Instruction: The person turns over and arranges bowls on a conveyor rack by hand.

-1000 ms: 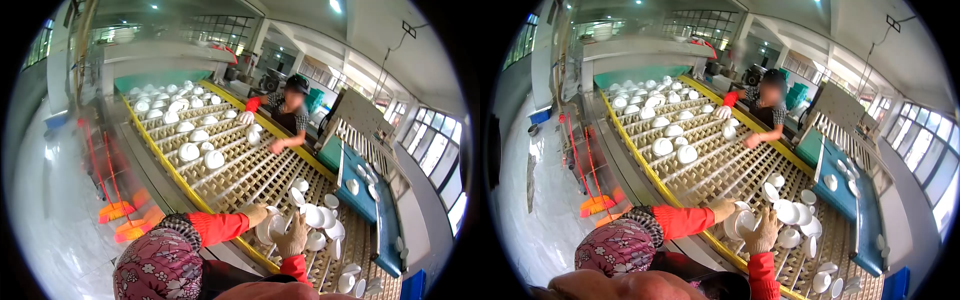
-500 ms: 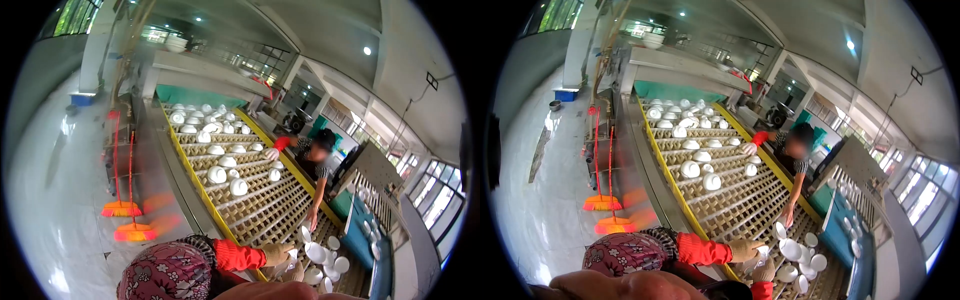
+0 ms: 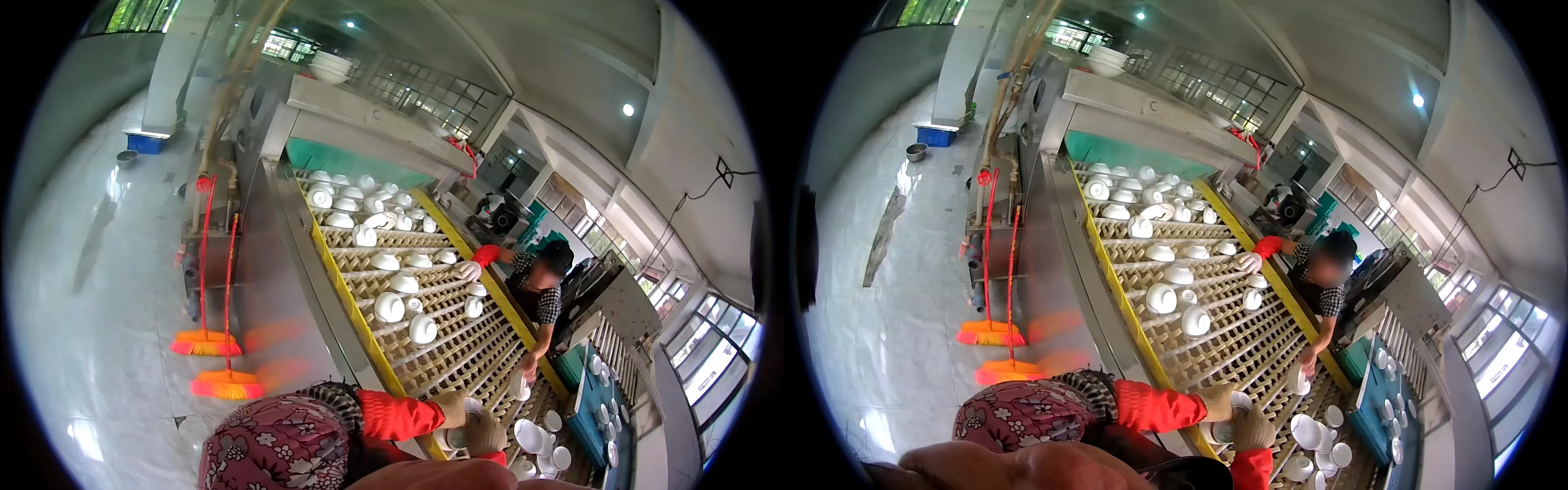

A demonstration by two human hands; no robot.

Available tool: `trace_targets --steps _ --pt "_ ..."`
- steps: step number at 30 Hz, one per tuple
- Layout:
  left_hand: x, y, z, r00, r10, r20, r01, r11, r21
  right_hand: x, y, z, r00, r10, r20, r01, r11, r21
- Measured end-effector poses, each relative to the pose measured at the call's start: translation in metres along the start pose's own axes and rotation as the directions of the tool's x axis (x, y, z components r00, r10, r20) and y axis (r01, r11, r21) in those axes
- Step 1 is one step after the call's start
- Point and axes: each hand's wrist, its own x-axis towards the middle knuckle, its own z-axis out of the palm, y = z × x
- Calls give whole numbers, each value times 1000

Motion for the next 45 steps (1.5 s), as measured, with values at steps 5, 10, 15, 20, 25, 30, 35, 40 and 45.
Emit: trace_targets --steps 5,10,15,20,25,30,35,40,45 --pt "-18 13 -37 994 -102 35 106 985 -134 17 -23 -16 963 -256 81 264 960 -98" --pt "-17 25 -47 966 -138 216 156 986 -66 15 -18 -37 916 -326 235 362 923 -130" --pt "-21 26 -41 961 -60 271 105 982 -157 15 9 -33 894 -327 307 375 921 -109" --pt "-26 38 -17 978 -88 189 96 995 -31 5 52 28 974 -220 51 211 968 133" --pt "-6 20 8 987 -86 132 101 989 -107 7 69 45 976 -188 109 140 930 341" --pt "-13 31 10 998 -41 57 47 991 -123 -4 80 45 987 -144 73 92 875 476" --pt "-19 29 12 998 59 -20 -61 995 -77 -21 76 39 995 -99 10 89 931 354" --pt "-8 23 20 932 346 -105 -295 896 332 -33 71 46 988 -137 -74 151 961 232" --pt "-3 36 14 980 171 -100 -123 920 373 -49 70 30 991 14 -133 67 809 584"
